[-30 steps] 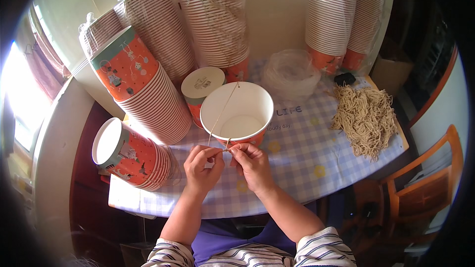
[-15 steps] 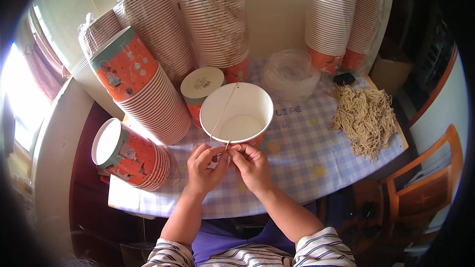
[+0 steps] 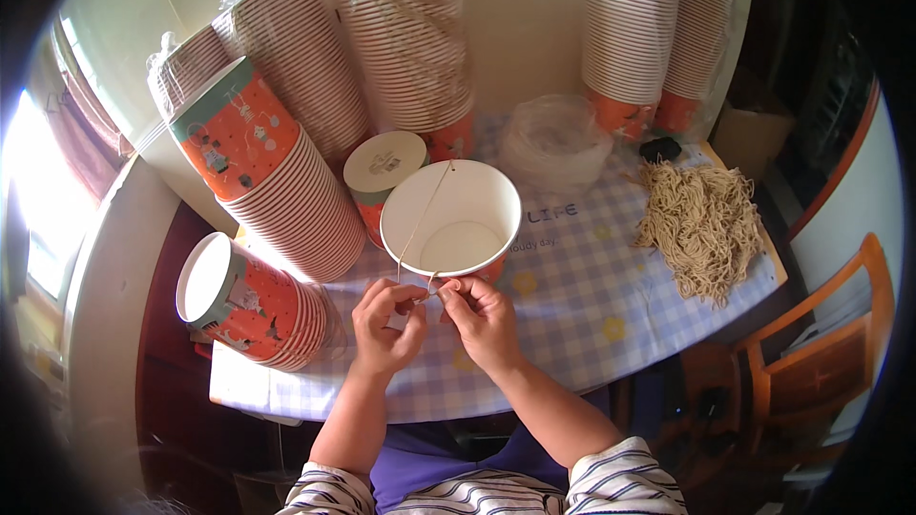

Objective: Manually thread cord handles through the holes of printed paper buckets and tie them.

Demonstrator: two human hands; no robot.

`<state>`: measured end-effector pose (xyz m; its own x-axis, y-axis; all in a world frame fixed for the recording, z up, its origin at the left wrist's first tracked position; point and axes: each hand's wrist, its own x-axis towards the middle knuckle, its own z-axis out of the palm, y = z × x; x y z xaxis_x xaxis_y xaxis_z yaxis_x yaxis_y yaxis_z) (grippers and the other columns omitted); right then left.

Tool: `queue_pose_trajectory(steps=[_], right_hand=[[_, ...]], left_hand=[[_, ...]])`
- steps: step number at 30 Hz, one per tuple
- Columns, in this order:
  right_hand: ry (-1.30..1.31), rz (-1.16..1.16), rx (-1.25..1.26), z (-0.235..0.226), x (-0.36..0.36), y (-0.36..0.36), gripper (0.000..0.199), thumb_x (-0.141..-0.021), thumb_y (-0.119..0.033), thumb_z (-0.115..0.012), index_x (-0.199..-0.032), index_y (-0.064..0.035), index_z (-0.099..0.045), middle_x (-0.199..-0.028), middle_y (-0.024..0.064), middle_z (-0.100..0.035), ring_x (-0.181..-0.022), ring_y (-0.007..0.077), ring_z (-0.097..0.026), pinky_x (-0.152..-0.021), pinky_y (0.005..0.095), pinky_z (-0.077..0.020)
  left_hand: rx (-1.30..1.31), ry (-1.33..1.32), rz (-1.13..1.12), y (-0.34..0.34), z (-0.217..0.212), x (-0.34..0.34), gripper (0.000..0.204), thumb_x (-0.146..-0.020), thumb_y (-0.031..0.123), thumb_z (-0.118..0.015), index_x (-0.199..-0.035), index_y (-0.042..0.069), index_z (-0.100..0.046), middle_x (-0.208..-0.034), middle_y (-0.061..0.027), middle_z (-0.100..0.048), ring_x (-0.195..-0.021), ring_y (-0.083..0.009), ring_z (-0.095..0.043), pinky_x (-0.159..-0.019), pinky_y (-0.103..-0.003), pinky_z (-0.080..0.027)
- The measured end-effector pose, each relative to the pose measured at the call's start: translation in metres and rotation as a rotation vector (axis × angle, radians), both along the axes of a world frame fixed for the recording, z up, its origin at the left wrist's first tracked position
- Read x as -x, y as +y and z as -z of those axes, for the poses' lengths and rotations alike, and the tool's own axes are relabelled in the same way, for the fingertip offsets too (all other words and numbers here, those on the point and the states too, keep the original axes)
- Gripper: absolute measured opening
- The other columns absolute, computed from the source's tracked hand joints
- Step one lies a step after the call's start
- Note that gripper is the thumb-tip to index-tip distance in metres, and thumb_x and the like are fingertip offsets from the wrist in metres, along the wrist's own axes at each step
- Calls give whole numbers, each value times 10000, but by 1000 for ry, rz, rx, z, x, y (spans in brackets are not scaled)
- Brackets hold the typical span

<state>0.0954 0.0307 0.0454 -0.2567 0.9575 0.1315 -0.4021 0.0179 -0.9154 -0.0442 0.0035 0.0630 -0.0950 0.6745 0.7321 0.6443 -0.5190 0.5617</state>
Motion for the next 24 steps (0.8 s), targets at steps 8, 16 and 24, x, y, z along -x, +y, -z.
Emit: queue_pose_trajectory(steps=[8,16,24], right_hand=[[-8,-1,13,-1,-1,0,92,-910,-113,-602,-868,-35,-628,-715,-32,-604,-630,31,-540,-563,184,-434],[-3,7,11,-2,-1,-1,101,-916,-132,-600,-891,-39,-630,-711,-26,-605,-620,27,-536,-546,180,-425],[-23,120,-50,6,4,-1,111,-932,-147,-575,-926,-42,-611,-702,-15,-592,-580,27,-504,-492,175,-383]], left_hand=[[8,-6,-11,0,2,0,193,-641,-18,-686,-806,70,-638,-649,-9,-565,-556,-145,-522,-621,-291,-403],[-7,39,-44,1,2,-1,182,-641,-22,-693,-777,83,-632,-645,6,-569,-553,-142,-528,-628,-289,-406],[-43,156,-44,4,6,1,207,-626,-14,-696,-771,107,-609,-642,20,-569,-566,-145,-552,-637,-307,-413]])
